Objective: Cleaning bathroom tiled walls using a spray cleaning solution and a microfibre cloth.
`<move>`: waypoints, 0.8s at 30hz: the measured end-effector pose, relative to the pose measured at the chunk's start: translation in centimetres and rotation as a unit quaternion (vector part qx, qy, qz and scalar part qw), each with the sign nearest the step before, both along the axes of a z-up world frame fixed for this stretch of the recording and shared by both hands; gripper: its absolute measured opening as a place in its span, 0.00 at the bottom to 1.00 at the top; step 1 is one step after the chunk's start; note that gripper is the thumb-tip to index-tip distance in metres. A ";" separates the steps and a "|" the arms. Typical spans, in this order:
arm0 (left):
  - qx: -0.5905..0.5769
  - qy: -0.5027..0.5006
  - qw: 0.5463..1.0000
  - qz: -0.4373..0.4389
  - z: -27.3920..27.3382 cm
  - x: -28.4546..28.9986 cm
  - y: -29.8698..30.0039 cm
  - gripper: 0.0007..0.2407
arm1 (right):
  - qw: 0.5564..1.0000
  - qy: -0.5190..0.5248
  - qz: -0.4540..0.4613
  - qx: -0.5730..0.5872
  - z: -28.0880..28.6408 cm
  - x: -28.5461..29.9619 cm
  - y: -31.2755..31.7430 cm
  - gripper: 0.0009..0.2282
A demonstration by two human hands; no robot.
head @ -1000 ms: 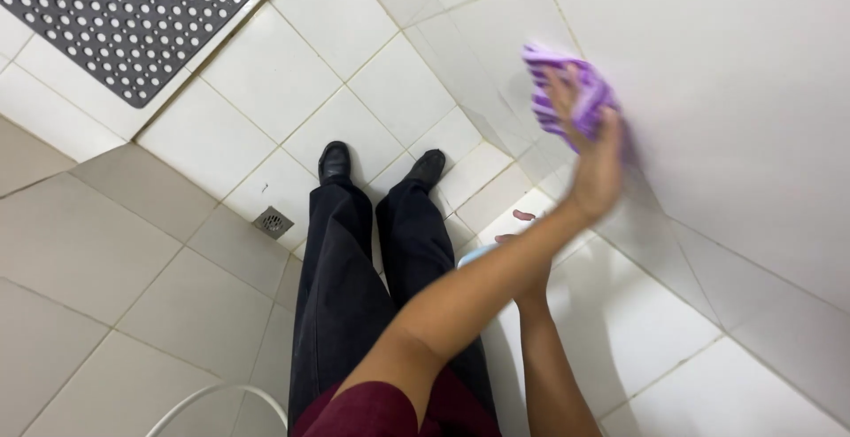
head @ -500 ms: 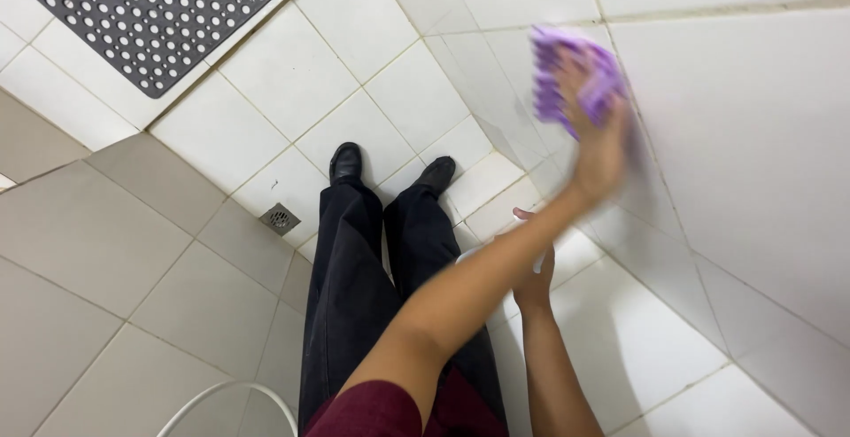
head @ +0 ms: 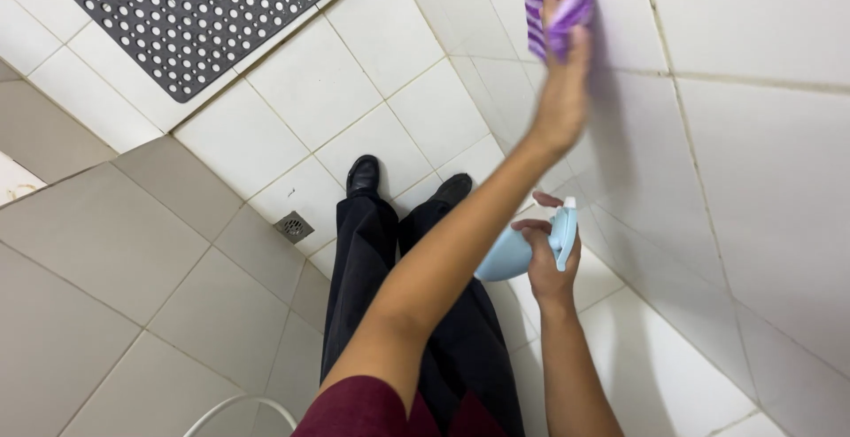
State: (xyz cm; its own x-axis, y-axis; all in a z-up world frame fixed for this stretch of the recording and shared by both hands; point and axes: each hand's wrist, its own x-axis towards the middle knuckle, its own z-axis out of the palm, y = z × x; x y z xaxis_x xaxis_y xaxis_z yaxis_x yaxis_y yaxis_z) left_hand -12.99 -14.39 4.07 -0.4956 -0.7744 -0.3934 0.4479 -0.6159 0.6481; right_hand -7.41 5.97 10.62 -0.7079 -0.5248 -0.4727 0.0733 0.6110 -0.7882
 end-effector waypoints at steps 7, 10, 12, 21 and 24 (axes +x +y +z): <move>0.324 -0.009 0.945 -0.034 -20.2 -1.7 -2.8 0.37 | 0.999 0.000 0.003 0.041 0.0 0.8 -0.7 0.21; 0.294 0.044 0.954 0.041 -17.7 1.9 -1.3 0.38 | 0.999 -0.017 -0.013 0.044 -0.6 0.4 -0.2 0.21; 0.223 0.037 0.972 0.071 -12.6 2.7 -0.5 0.39 | 0.998 -0.042 -0.037 0.036 -1.4 0.1 -0.2 0.21; 0.174 -0.089 0.976 0.097 -11.4 -4.0 -9.6 0.34 | 0.999 0.016 0.010 0.042 0.2 0.1 -3.7 0.22; 0.273 -0.028 0.956 0.107 -15.7 2.7 -14.7 0.34 | 1.000 0.002 0.004 0.015 0.4 -0.1 -4.5 0.21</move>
